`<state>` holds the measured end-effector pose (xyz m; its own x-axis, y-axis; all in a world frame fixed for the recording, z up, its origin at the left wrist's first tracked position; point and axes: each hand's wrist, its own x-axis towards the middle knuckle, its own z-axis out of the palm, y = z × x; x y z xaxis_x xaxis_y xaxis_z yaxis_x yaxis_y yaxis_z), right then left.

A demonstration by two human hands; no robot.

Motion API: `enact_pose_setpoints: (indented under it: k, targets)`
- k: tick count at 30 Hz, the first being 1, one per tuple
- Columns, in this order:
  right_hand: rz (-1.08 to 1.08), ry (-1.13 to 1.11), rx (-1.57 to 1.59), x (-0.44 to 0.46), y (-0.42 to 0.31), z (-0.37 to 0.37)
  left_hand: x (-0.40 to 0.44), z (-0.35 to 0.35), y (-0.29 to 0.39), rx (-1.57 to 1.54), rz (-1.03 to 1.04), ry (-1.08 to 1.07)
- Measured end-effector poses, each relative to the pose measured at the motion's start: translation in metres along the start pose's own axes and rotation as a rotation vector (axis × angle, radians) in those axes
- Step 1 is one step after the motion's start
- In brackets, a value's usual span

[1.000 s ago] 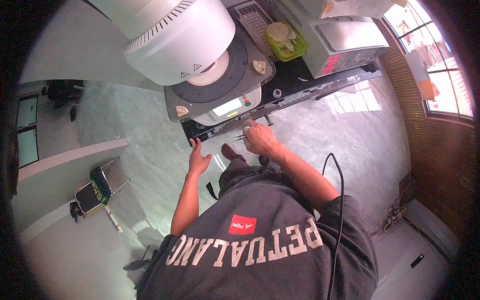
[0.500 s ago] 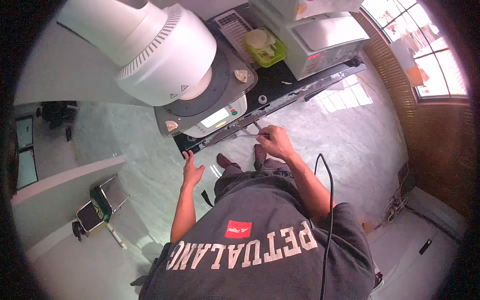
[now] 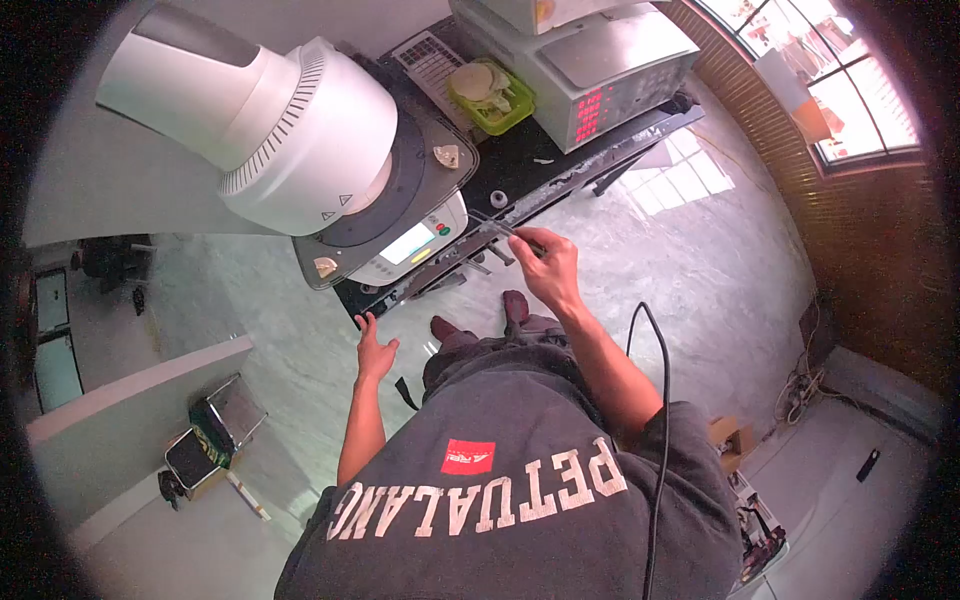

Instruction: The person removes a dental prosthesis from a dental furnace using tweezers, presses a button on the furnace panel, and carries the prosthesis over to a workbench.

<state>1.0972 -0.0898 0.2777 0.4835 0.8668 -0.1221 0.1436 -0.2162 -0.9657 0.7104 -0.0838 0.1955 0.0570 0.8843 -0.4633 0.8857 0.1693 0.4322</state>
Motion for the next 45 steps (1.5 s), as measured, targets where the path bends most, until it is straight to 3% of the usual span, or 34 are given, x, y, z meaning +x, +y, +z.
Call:
enact_pose_setpoints:
  k: [5, 9, 21, 45]
  targets:
    - [-0.256, 0.085, -0.155, 0.011, -0.018, 0.008, 0.005, 0.007, -0.007, -0.045, 0.019, 0.007]
    - [-0.180, 0.039, -0.144, 0.012, -0.034, 0.012, 0.002, 0.001, 0.000, -0.022, -0.009, -0.012]
    - [-0.315, 0.149, -0.225, 0.010, -0.022, 0.022, 0.001, -0.002, 0.004, 0.018, -0.018, -0.020]
    - [-0.328, 0.133, -0.282, 0.011, -0.019, 0.025, 0.001, -0.001, 0.003, 0.021, -0.032, -0.017]
